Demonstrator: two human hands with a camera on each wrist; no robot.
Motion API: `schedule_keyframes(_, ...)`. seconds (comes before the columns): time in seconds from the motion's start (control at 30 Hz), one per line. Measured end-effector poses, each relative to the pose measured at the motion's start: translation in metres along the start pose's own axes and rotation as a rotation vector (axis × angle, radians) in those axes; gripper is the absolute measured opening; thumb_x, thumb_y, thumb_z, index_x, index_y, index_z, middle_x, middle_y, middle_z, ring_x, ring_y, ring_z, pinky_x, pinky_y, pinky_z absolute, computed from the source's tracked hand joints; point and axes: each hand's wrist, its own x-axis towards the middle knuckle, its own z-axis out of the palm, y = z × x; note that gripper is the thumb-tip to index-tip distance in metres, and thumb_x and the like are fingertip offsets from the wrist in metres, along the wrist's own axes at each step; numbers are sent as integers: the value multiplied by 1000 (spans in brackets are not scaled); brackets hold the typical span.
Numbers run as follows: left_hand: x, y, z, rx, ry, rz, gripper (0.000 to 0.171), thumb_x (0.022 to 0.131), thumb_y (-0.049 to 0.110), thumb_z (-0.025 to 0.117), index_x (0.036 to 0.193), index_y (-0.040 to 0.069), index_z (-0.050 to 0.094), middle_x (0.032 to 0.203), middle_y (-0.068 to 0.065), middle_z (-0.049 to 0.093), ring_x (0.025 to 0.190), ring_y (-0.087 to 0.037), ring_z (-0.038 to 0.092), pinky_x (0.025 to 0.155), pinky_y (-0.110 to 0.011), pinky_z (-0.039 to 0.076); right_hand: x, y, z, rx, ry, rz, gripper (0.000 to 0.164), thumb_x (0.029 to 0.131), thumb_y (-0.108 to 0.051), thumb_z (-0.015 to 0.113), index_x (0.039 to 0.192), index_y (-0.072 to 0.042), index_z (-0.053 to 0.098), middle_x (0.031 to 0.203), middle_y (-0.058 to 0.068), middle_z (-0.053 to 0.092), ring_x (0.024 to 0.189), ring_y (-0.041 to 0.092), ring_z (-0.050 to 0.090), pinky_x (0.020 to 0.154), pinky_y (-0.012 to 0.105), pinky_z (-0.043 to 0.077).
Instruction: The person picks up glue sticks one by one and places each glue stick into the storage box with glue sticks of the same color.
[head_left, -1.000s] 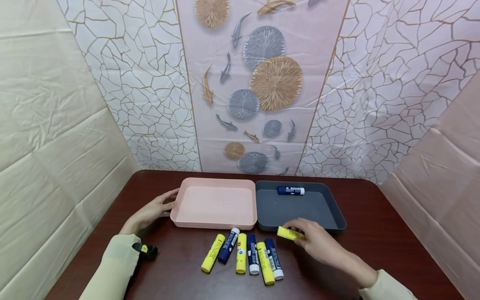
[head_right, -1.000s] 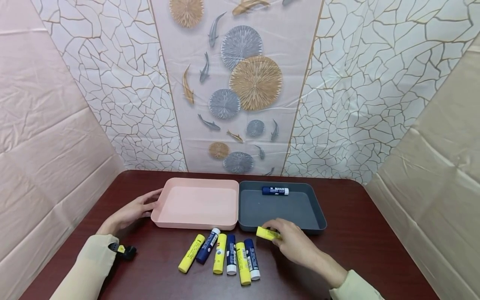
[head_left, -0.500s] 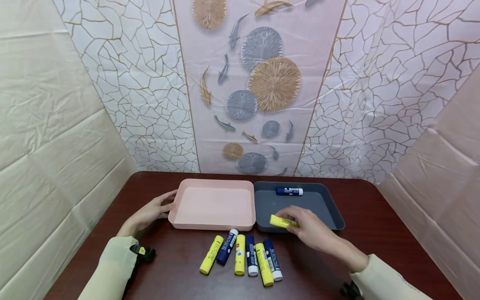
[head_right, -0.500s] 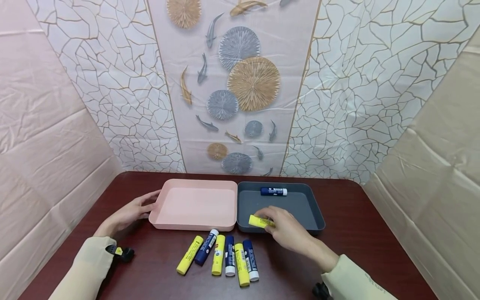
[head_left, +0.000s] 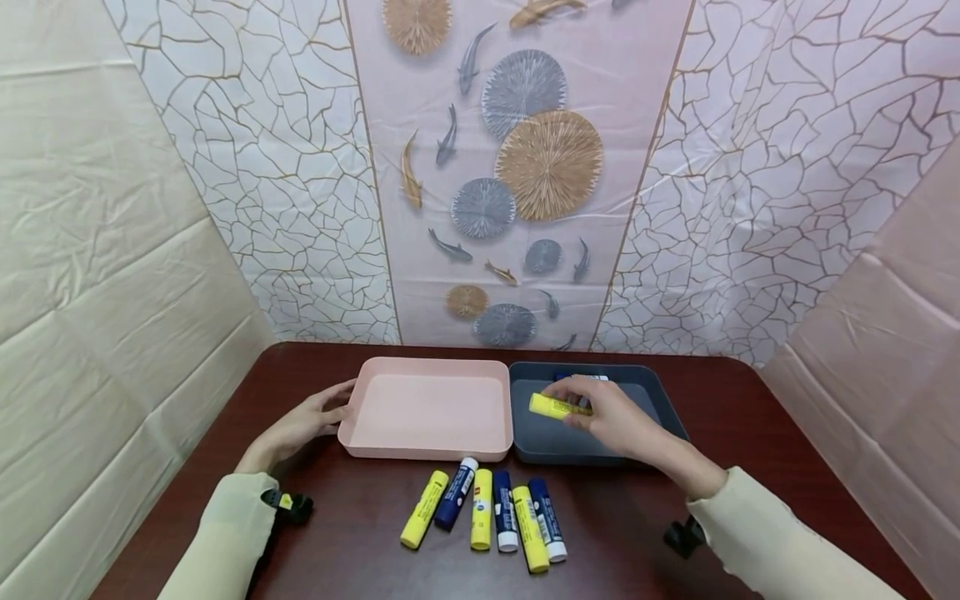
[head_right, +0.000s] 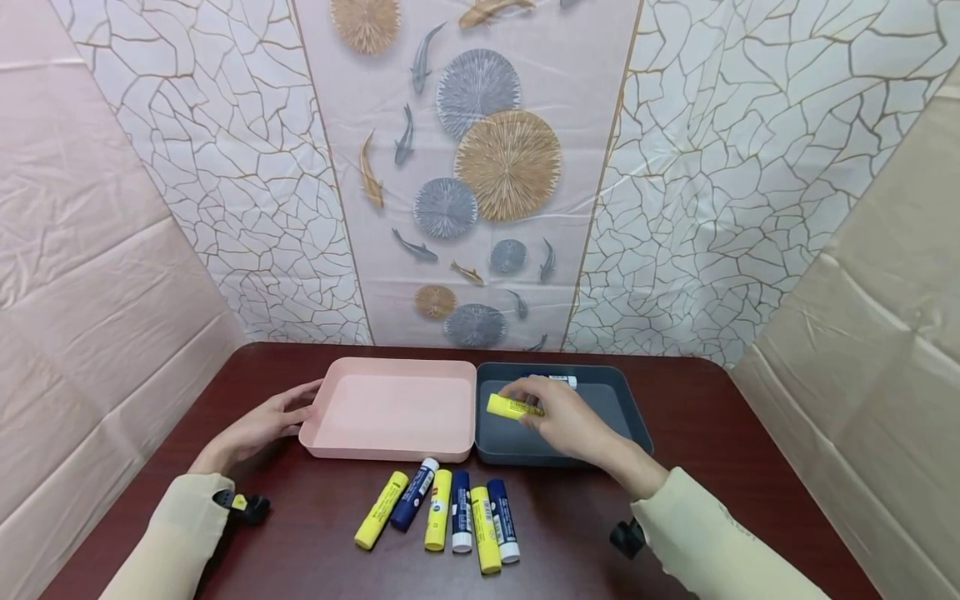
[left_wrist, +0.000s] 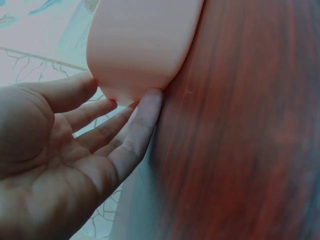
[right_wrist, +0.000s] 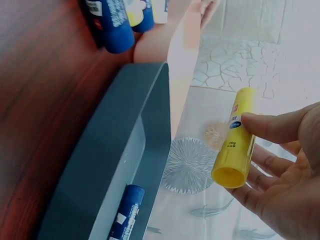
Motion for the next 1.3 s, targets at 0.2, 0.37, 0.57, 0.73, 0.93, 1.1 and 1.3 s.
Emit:
schedule_keyframes(0.2,-1,2,0,-10,-8,10,67,110,19,54,166,6,21,165,-26,26,138,-41,47,105,-50,50,11,1,-2,9,2,-5,37,96,4,71,130,-11,70,114,5,68,96,20,61,80,37,55)
schedule_keyframes(0.37,0,2,-1,-16,-7,12,66,110,18,53,166,6,21,164,-26,28,137,-39,48,103,-47,52,20,3,-5,15,2,-33,36,96,3,70,130,-9,70,112,5,67,96,21,60,80,38,54)
schedule_keyframes(0.57,1,2,0,-12,1,-3,65,110,18,52,166,7,20,164,-26,29,137,-38,49,103,-45,52,32,3,-6,14,6,-63,36,95,5,71,128,-9,71,110,5,67,94,21,59,79,38,53)
schedule_keyframes(0.73,0,3,1,-10,4,-7,65,110,17,53,166,6,22,164,-27,29,137,-40,49,105,-49,51,38,5,-3,22,5,-46,36,94,5,71,128,-9,72,109,6,67,92,21,58,79,38,52)
schedule_keyframes(0.93,-2,4,1,-16,-3,4,66,110,17,53,166,5,21,164,-27,28,137,-40,49,104,-48,51,44,10,0,43,-6,-4,37,95,5,71,129,-10,72,111,8,68,93,24,60,79,39,54)
schedule_keyframes(1.1,-3,2,0,-20,-2,10,65,111,17,52,166,6,20,165,-26,26,135,-39,49,100,-43,53,54,11,1,61,-28,20,38,95,3,71,130,-12,71,113,8,69,96,23,61,80,40,54)
schedule_keyframes(1.3,-2,1,-1,-20,-8,25,66,110,19,53,166,6,21,164,-26,28,136,-39,49,101,-46,52,63,15,1,61,-56,13,36,94,2,73,129,-10,72,113,11,69,92,24,60,74,36,54)
